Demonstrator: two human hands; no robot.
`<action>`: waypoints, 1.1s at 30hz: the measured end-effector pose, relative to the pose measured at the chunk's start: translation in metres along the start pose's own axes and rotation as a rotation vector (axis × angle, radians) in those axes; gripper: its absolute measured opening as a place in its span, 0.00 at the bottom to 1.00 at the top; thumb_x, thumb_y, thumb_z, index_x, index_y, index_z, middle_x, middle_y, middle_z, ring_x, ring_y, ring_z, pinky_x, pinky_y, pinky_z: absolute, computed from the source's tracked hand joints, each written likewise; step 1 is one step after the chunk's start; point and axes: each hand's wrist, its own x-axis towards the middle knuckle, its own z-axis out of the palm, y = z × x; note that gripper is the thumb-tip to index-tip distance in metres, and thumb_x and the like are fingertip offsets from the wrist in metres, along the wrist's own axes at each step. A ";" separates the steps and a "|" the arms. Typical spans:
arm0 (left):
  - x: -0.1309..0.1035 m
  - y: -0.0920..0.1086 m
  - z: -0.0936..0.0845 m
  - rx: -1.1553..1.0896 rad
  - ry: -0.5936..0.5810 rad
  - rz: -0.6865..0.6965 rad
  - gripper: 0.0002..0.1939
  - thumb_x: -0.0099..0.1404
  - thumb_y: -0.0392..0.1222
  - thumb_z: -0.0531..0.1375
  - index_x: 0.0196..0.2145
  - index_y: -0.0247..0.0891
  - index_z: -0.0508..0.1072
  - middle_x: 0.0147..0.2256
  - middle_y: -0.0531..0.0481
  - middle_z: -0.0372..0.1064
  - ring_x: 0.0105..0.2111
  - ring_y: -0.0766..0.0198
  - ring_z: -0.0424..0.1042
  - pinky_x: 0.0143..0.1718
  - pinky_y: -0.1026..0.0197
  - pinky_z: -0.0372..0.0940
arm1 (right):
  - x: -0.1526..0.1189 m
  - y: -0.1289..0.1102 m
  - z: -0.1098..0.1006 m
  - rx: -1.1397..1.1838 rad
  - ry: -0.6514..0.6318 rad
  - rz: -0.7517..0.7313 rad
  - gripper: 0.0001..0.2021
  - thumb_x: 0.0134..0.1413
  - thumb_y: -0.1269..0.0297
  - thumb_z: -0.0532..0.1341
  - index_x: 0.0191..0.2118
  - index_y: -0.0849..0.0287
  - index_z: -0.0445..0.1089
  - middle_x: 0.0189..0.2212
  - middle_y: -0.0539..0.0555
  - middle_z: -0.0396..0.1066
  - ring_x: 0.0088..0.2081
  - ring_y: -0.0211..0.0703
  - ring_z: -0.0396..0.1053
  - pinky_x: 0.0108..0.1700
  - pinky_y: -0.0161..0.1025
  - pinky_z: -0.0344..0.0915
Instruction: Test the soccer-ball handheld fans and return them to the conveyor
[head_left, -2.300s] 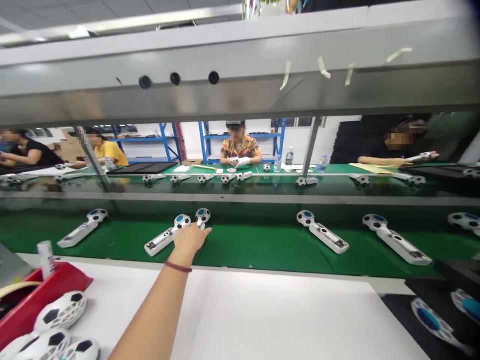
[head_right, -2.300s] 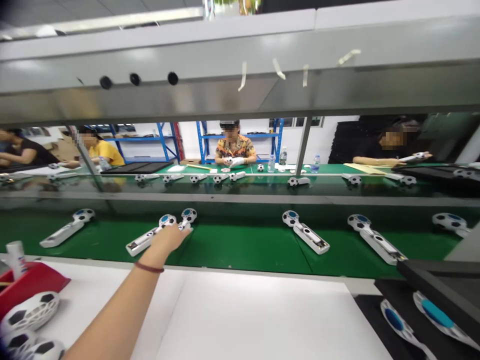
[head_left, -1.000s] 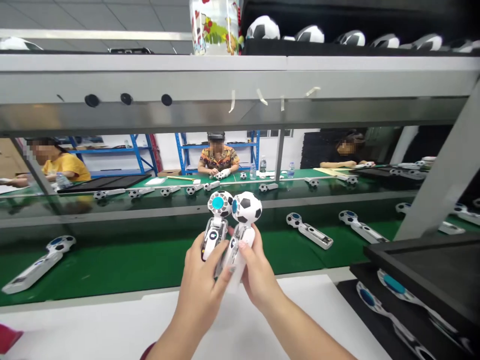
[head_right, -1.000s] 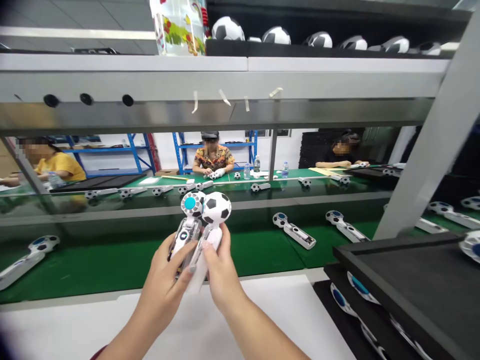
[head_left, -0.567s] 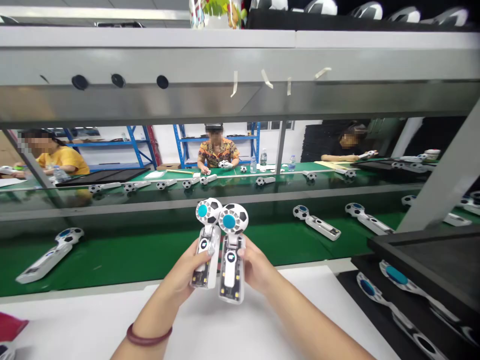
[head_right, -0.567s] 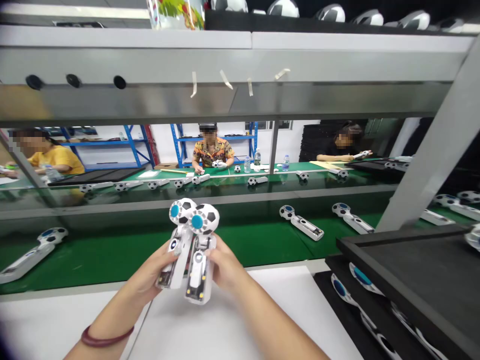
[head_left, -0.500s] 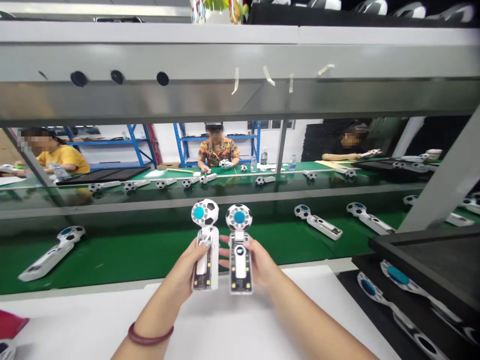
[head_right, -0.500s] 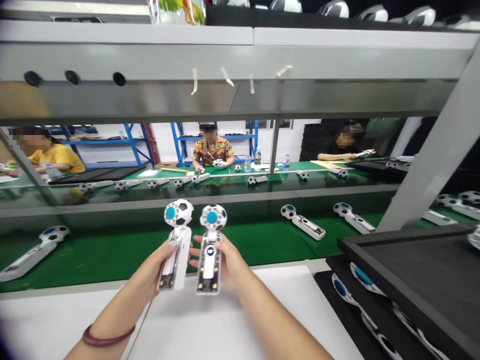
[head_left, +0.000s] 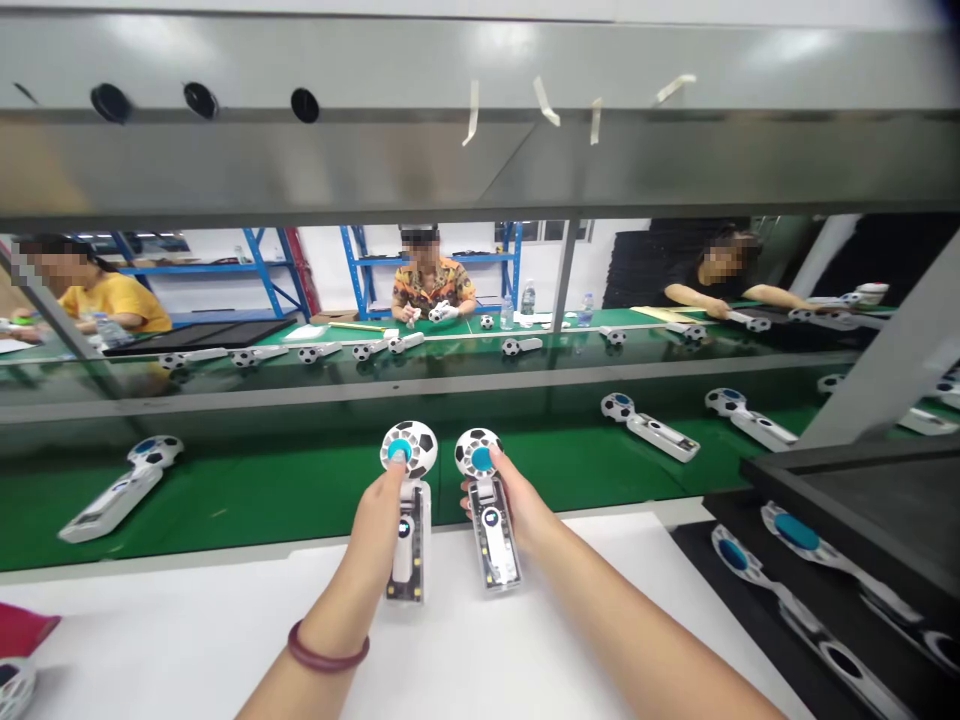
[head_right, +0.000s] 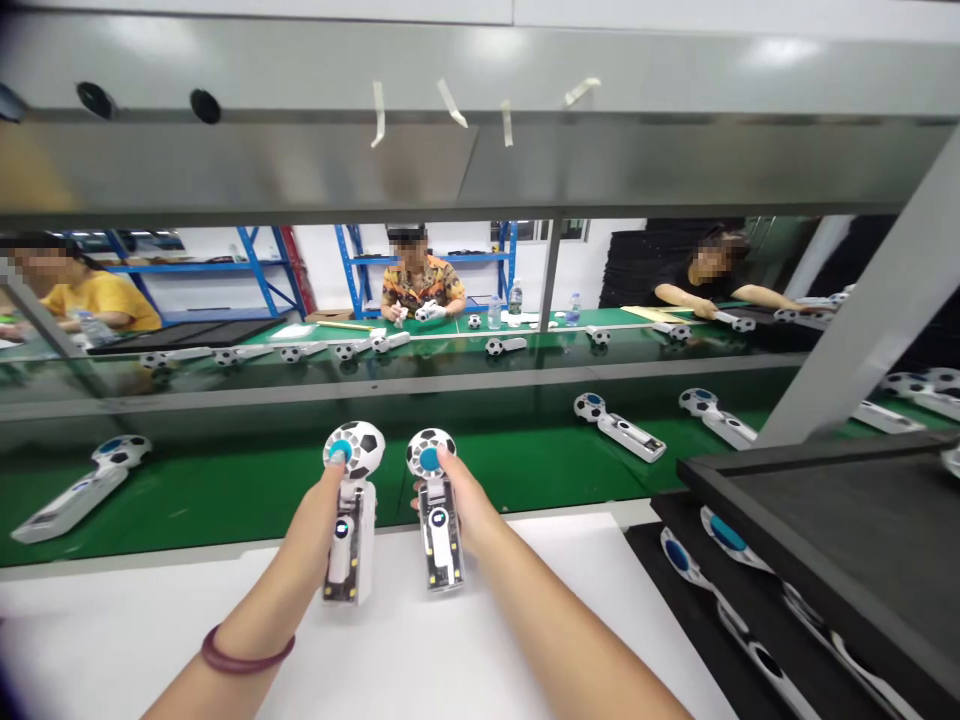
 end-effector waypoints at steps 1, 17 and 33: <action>0.000 -0.001 0.000 -0.031 -0.001 0.035 0.31 0.48 0.66 0.55 0.34 0.32 0.70 0.25 0.47 0.68 0.26 0.59 0.67 0.27 0.61 0.61 | 0.000 0.002 0.001 -0.003 0.037 -0.034 0.23 0.45 0.43 0.57 0.34 0.62 0.65 0.22 0.51 0.68 0.21 0.38 0.67 0.23 0.33 0.63; -0.006 -0.024 0.019 -0.134 -0.108 0.313 0.24 0.51 0.55 0.60 0.41 0.36 0.65 0.41 0.45 0.66 0.43 0.55 0.65 0.43 0.59 0.59 | -0.008 0.011 -0.012 -0.410 -0.029 -0.661 0.26 0.35 0.56 0.66 0.43 0.56 0.61 0.35 0.53 0.69 0.37 0.46 0.67 0.40 0.42 0.64; -0.006 -0.056 -0.008 -0.320 -0.519 -0.115 0.21 0.55 0.50 0.60 0.41 0.41 0.56 0.29 0.50 0.68 0.26 0.63 0.68 0.28 0.61 0.63 | -0.022 0.026 -0.035 -0.161 -0.101 -0.105 0.22 0.42 0.52 0.63 0.40 0.56 0.55 0.29 0.50 0.69 0.30 0.42 0.70 0.35 0.43 0.65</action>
